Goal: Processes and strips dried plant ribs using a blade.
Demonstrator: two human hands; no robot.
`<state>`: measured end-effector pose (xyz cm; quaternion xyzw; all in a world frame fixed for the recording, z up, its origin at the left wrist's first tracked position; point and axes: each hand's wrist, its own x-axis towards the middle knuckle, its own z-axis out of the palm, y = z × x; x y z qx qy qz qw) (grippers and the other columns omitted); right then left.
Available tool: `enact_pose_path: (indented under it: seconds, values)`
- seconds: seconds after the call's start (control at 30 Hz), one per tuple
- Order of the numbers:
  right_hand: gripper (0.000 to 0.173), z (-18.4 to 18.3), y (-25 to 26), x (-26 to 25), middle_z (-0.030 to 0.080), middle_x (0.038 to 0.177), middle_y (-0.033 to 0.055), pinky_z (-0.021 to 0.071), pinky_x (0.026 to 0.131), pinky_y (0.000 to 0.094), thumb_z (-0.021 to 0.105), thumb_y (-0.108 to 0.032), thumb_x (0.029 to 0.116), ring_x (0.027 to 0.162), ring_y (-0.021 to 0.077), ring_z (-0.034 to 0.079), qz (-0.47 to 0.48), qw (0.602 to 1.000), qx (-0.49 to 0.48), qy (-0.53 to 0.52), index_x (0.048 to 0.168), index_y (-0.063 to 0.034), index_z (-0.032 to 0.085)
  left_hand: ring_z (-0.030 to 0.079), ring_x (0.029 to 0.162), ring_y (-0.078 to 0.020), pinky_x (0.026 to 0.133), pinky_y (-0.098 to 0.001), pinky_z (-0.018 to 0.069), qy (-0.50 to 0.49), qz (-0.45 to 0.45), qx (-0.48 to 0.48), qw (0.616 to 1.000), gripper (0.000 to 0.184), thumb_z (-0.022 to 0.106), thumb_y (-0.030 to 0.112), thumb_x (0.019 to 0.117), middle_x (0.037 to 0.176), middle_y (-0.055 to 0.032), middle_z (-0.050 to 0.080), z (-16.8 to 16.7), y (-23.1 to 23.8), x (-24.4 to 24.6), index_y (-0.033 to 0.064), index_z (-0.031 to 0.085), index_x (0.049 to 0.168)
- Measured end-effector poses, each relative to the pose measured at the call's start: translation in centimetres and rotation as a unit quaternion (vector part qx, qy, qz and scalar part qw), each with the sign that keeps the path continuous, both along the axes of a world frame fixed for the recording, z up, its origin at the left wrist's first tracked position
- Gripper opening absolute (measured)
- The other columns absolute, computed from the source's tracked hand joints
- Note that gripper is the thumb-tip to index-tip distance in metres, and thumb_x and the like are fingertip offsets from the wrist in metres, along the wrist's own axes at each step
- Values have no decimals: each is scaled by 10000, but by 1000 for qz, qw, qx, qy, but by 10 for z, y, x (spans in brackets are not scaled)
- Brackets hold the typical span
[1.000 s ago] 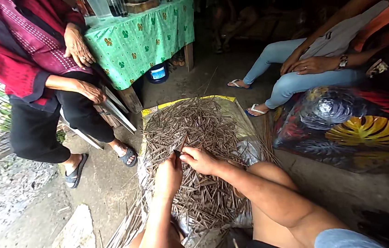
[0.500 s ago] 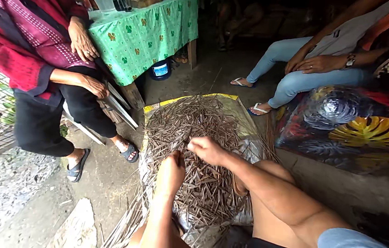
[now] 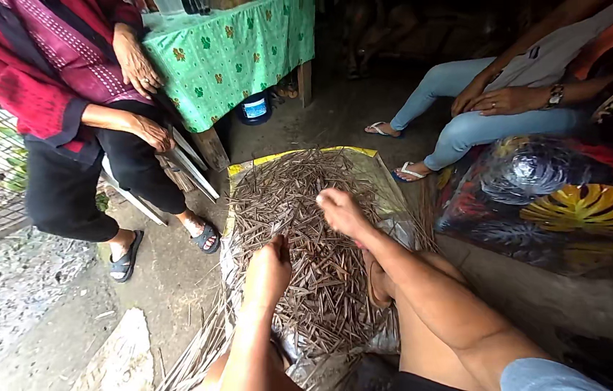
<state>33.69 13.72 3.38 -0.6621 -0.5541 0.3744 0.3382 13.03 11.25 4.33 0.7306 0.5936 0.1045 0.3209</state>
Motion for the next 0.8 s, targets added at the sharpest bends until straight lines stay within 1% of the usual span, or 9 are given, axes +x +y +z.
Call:
enact_pose_path:
  seconds: [0.07,0.17,0.27,0.33,0.4,0.5,0.57,0.67,0.8]
  values:
    - [325,1,-12,-24,489,645,18,414,484,244,433,-239,1111,486,89,458,72,985,-94,124,1309,-12,557,656,837,-292,781,-515,521,-1,-7,1,1000,315,437,242,1095,878,-134,661,-2,0,3,34,672,1122]
    - [246,-2,-15,-38,423,600,-26,359,468,195,435,-218,1113,462,47,405,113,971,-112,177,1113,-11,567,667,834,-318,786,-538,526,-3,-21,11,1000,316,459,245,1093,881,-158,670,-4,1,6,10,666,1139]
    - [257,-10,-4,-31,432,634,-12,370,498,218,458,-218,1105,492,59,405,91,982,-74,149,1112,-1,597,656,802,-329,763,-549,521,6,-28,7,1000,327,460,275,1097,862,-160,659,-6,-2,0,23,647,1192]
    - [300,-12,4,-25,499,734,28,421,562,269,465,-235,1099,562,91,444,79,987,-54,130,1174,18,607,678,841,-366,806,-591,530,12,-35,7,999,356,457,263,1100,914,-194,686,-4,-5,-4,27,625,1306]
    - [316,-15,6,-22,572,855,91,469,659,328,476,-238,1090,671,136,511,74,991,-19,110,1150,39,615,682,817,-410,782,-628,526,2,-39,47,998,332,478,207,1089,886,-230,690,-6,-8,-5,-11,638,1282]
    - [347,-11,-4,-26,629,930,183,493,816,444,474,-227,1088,846,250,602,124,990,15,58,1067,72,648,695,841,-473,782,-684,514,11,-31,73,997,334,477,186,1085,891,-272,704,-5,-7,-3,-34,656,1262]
    - [351,-5,-14,-34,629,886,193,487,801,465,470,-214,1087,831,277,609,190,981,30,22,1026,76,657,701,886,-497,810,-708,507,18,-22,76,997,348,469,198,1090,919,-291,711,-4,-6,-2,-38,671,1248]
    - [348,-7,-23,-41,618,829,189,488,754,495,460,-221,1089,791,304,620,247,967,56,-23,1002,65,638,694,856,-485,782,-693,506,20,-15,80,996,324,476,179,1082,849,-280,692,-4,-6,-1,-65,686,1052]
    - [330,-14,-20,-33,637,783,178,505,719,485,481,-222,1081,746,301,648,266,955,112,-72,1012,51,653,695,877,-488,800,-694,503,18,-15,72,997,334,472,185,1086,870,-285,695,-5,-6,1,-70,687,1068]
